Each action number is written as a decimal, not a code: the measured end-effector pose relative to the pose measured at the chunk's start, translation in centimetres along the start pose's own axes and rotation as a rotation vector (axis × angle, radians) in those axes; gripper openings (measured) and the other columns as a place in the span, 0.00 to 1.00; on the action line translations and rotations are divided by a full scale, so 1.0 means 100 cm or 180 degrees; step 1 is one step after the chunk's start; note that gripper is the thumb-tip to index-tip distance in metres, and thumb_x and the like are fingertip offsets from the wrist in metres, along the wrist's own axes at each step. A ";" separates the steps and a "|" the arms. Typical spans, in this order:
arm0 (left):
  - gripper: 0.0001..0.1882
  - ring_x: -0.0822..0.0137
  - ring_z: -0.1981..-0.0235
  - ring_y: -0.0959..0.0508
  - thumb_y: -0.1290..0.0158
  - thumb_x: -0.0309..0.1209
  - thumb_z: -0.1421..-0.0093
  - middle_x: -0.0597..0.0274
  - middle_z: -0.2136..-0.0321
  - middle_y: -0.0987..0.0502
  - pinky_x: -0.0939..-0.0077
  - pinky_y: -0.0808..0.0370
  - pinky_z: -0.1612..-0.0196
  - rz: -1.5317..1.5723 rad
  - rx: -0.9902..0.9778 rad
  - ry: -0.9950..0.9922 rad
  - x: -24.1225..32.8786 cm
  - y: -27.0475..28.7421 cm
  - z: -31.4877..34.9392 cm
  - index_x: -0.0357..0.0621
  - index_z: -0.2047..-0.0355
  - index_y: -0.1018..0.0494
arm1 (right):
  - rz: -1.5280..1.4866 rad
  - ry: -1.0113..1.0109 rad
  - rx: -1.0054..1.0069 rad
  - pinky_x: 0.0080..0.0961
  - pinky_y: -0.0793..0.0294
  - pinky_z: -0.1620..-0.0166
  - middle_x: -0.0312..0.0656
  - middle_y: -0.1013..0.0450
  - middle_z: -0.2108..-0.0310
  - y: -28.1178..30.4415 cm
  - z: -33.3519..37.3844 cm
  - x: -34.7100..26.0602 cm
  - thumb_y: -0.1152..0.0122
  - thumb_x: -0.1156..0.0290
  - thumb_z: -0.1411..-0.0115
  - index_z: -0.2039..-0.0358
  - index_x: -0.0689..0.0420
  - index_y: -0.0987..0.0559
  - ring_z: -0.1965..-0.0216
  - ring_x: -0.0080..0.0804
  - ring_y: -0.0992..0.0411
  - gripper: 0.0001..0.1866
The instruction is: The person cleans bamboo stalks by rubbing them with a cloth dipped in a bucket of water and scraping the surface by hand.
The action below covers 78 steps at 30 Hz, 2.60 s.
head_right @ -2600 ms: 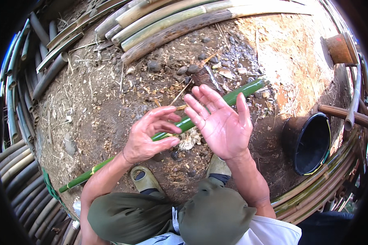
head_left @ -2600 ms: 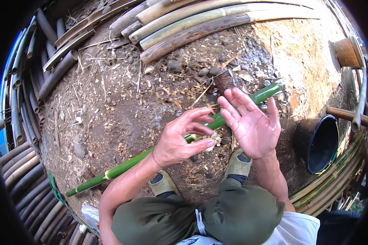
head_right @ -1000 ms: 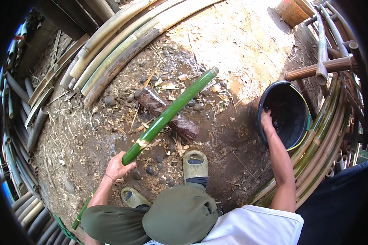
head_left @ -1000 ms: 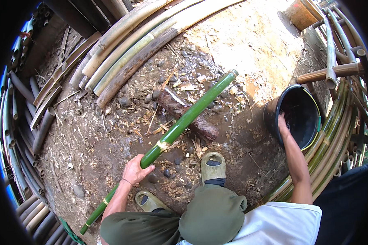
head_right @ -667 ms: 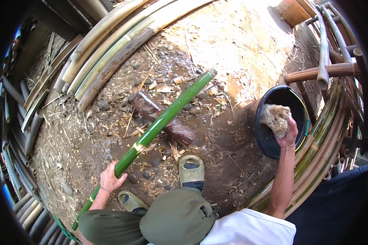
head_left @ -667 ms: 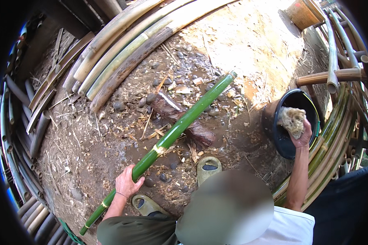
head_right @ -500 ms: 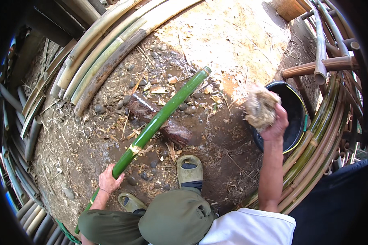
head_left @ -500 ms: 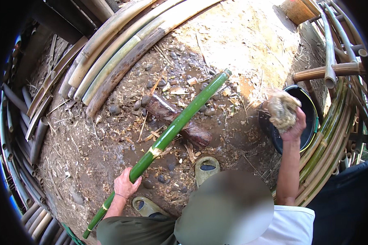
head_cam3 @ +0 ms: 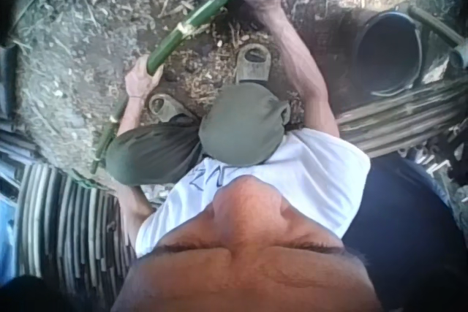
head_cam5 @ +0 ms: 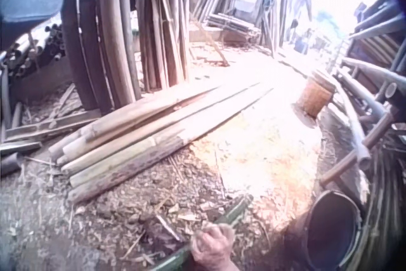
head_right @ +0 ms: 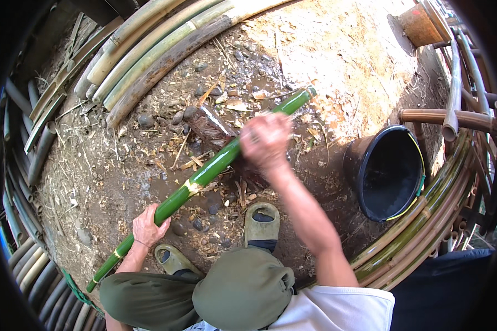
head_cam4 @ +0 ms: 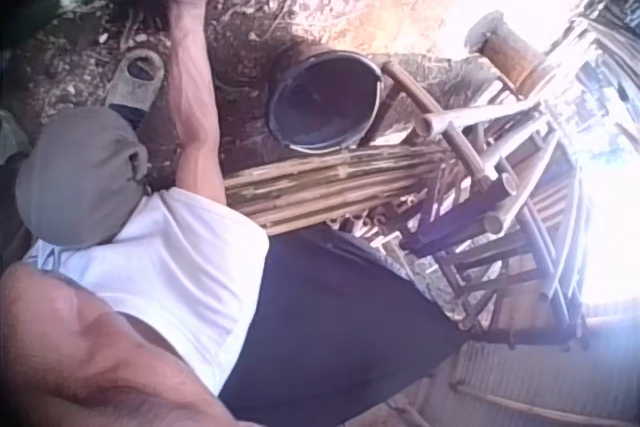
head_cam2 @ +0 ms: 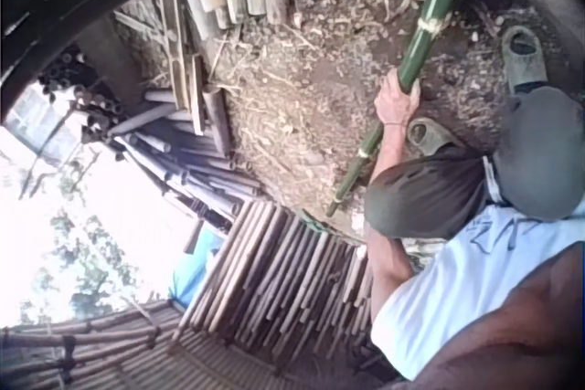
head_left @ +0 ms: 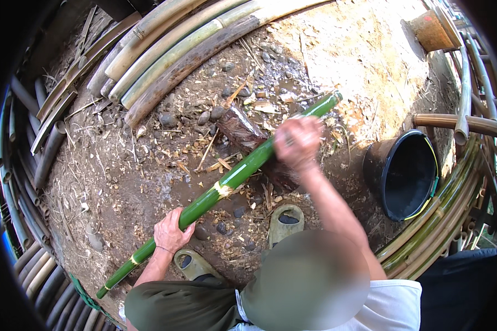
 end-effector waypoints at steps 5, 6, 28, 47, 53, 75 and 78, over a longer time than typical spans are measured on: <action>0.28 0.52 0.63 0.20 0.33 0.41 0.49 0.55 0.63 0.24 0.58 0.22 0.64 -0.0027 0.0328 -0.0391 0.014 0.004 -0.003 0.47 0.51 0.29 | -0.1336 0.0684 -0.0689 0.35 0.28 0.63 0.34 0.27 0.74 0.002 0.042 -0.177 0.37 0.69 0.51 0.72 0.48 0.20 0.67 0.32 0.25 0.04; 0.29 0.52 0.63 0.20 0.32 0.41 0.49 0.55 0.63 0.25 0.58 0.22 0.64 -0.0105 0.0445 -0.0350 0.008 0.002 0.003 0.46 0.51 0.30 | -0.1168 0.0648 -0.0599 0.35 0.28 0.63 0.34 0.26 0.74 0.000 0.041 -0.168 0.37 0.69 0.50 0.71 0.48 0.19 0.67 0.32 0.24 0.05; 0.29 0.47 0.57 0.22 0.37 0.34 0.47 0.50 0.57 0.24 0.58 0.23 0.53 0.0014 0.0141 -0.0291 0.014 0.004 -0.001 0.43 0.45 0.31 | 0.0379 0.0388 0.0712 0.27 0.32 0.71 0.42 0.28 0.81 -0.005 -0.019 0.067 0.44 0.68 0.40 0.77 0.56 0.24 0.80 0.33 0.31 0.10; 0.23 0.61 0.71 0.18 0.33 0.40 0.54 0.53 0.73 0.19 0.64 0.22 0.63 0.1425 -0.1568 0.0607 -0.009 0.009 -0.042 0.42 0.60 0.21 | 0.1501 0.0644 0.0320 0.36 0.31 0.65 0.46 0.27 0.72 -0.004 -0.005 0.093 0.47 0.69 0.38 0.71 0.56 0.22 0.69 0.36 0.27 0.08; 0.22 0.63 0.73 0.19 0.33 0.40 0.55 0.54 0.75 0.20 0.65 0.22 0.64 0.1264 -0.1598 0.0487 -0.005 0.010 -0.045 0.39 0.62 0.21 | 0.0249 -0.0958 0.0405 0.36 0.34 0.55 0.47 0.30 0.70 -0.013 0.002 0.075 0.41 0.66 0.40 0.67 0.56 0.23 0.65 0.38 0.32 0.07; 0.25 0.49 0.65 0.19 0.39 0.49 0.40 0.52 0.63 0.21 0.56 0.21 0.63 0.0222 0.0207 -0.0366 0.000 0.010 0.002 0.42 0.53 0.26 | -0.0290 -0.0166 -0.0217 0.36 0.31 0.62 0.42 0.26 0.73 0.004 0.017 -0.055 0.40 0.71 0.44 0.70 0.52 0.21 0.69 0.35 0.29 0.02; 0.30 0.48 0.63 0.18 0.39 0.53 0.42 0.52 0.62 0.21 0.55 0.21 0.60 0.0049 0.0121 -0.0313 0.006 0.002 -0.008 0.43 0.51 0.28 | 0.0479 -0.0846 0.0216 0.34 0.33 0.66 0.45 0.26 0.75 0.004 -0.020 0.110 0.41 0.64 0.38 0.71 0.56 0.22 0.73 0.36 0.30 0.10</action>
Point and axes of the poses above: each hand's wrist, its own z-axis away from the middle knuckle, its own y-axis out of the back of the hand, x = y × z, the point moved 3 cm from there along -z, towards the middle knuckle
